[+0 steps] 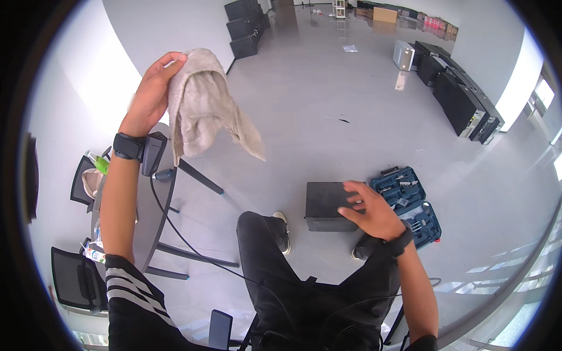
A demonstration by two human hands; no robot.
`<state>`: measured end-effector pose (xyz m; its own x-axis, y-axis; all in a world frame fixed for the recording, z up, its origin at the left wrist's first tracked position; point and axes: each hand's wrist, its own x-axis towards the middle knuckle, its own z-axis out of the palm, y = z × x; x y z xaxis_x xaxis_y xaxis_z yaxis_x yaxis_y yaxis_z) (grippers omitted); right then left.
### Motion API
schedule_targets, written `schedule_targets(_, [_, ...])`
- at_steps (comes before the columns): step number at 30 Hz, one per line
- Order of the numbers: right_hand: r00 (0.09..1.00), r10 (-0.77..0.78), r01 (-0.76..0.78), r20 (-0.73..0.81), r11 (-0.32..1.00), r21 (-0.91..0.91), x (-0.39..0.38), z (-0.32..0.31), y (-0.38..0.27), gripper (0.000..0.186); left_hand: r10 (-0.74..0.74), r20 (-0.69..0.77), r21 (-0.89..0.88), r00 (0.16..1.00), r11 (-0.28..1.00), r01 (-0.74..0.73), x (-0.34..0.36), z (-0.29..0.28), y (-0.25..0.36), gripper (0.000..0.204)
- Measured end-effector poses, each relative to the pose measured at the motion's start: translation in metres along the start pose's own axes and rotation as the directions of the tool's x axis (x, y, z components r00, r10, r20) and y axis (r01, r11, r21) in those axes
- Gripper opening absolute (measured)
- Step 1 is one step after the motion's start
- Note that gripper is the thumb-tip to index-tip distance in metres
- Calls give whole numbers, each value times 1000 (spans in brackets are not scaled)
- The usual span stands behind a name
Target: The recorder unscrews a computer case, cleans computer components with a cloth, and organizes computer towers in an office.
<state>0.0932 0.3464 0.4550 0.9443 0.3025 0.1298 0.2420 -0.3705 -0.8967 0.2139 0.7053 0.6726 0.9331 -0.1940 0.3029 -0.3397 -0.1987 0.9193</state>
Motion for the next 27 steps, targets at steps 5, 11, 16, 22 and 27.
schedule_targets(5, [977, -124, 133, -176, 990, 44, 47, 32, -47, 80, -48, 135, 34, 990, 998, 44, -17, 56, -5, 17])
schedule_targets(11, [984, -115, 121, -133, 992, 37, 48, 34, -30, 42, -75, 220, 120, 973, 991, 49, -45, 81, 4, 17])
schedule_targets(16, [988, -45, 60, -144, 993, 99, 24, -9, -16, 22, -206, 319, 481, 925, 876, 29, -54, 82, 5, 20])
schedule_targets(22, [873, -311, 198, -376, 930, -310, 12, -55, -26, 19, -35, 570, 633, 821, 656, -412, -78, 94, -12, 29])
schedule_targets(27, [771, -355, 138, -530, 904, -404, 12, -76, -40, 21, -123, 587, 645, 800, 668, -371, -75, 107, -11, 30])
